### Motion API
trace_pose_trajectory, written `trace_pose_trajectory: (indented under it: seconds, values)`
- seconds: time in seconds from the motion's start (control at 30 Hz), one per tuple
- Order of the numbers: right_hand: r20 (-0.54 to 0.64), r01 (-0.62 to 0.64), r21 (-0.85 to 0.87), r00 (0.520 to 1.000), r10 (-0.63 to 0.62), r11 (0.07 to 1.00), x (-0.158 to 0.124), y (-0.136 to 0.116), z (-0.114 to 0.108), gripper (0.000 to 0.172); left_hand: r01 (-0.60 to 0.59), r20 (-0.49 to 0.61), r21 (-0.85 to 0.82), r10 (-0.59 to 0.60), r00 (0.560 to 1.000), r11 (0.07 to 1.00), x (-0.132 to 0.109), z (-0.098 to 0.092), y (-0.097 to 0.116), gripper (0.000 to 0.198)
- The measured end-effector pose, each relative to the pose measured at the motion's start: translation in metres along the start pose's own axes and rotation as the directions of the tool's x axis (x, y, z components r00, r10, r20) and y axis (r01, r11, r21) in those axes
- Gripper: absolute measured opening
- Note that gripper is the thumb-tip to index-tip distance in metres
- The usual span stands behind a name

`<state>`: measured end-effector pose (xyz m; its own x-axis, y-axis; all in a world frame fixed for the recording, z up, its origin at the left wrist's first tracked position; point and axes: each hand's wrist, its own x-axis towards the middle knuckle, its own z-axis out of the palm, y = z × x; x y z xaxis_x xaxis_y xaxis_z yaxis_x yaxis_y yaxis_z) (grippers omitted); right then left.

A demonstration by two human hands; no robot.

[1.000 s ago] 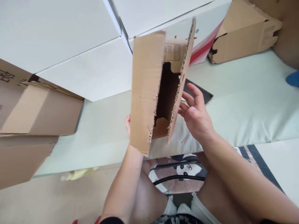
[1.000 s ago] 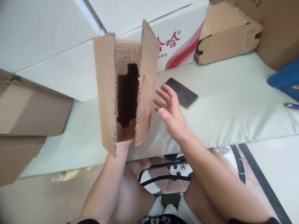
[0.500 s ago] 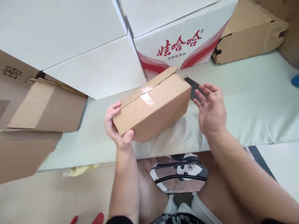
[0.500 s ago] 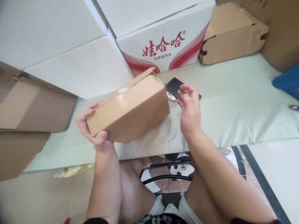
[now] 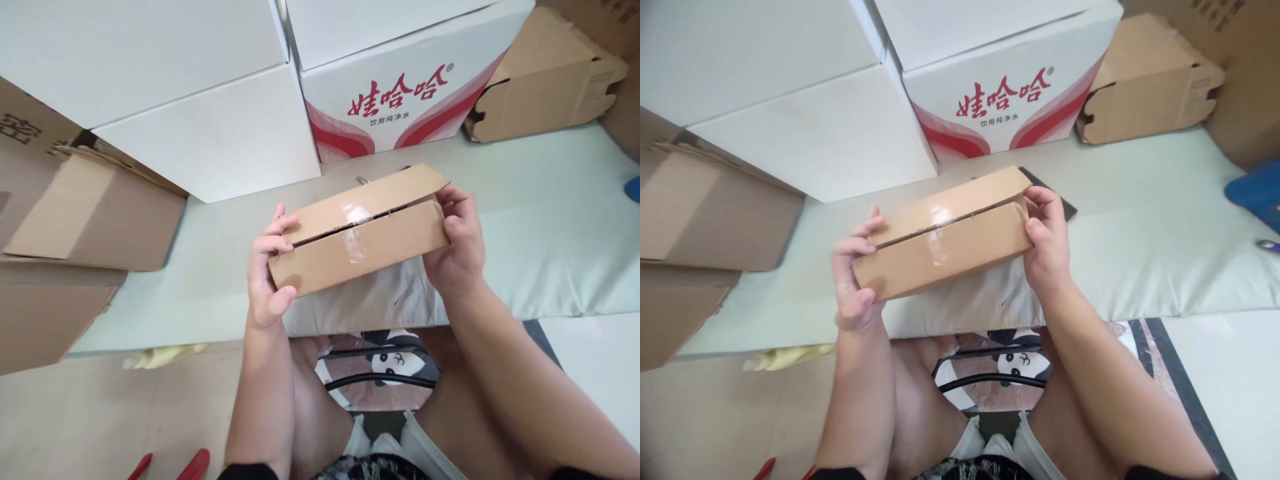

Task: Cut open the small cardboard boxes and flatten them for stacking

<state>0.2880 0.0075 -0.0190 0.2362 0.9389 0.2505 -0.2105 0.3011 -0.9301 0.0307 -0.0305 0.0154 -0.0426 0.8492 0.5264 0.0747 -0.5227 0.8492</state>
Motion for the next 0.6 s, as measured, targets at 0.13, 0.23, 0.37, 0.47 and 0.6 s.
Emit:
trace_pose_trajectory:
  seconds: [0.13,0.23,0.37,0.47,0.6]
  values:
    - [0.057,0.037,0.048,0.998,-0.04,0.998,-0.004,-0.005,0.002,0.045,-0.022,-0.025,-0.058,0.021,0.999,0.998,-0.002,0.0,0.0,0.035]
    - [0.073,0.027,0.082,0.997,-0.033,0.996,-0.006,-0.006,0.004,0.049,-0.032,-0.041,-0.111,0.028,0.999,0.993,-0.002,0.001,0.001,0.035]
    - [0.094,0.028,0.041,0.995,-0.032,0.999,-0.007,-0.004,0.002,0.05,-0.021,-0.057,-0.147,0.013,0.998,0.989,-0.003,0.002,0.001,0.036]
    - [0.137,0.033,-0.04,0.99,-0.027,0.999,-0.006,-0.003,-0.002,0.046,0.022,-0.101,-0.15,-0.037,0.994,0.988,-0.004,0.001,0.0,0.039]
    - [0.184,0.062,-0.099,0.982,-0.043,0.993,-0.009,-0.003,-0.007,0.041,0.109,-0.156,-0.111,-0.126,0.98,0.988,-0.003,-0.001,-0.006,0.042]
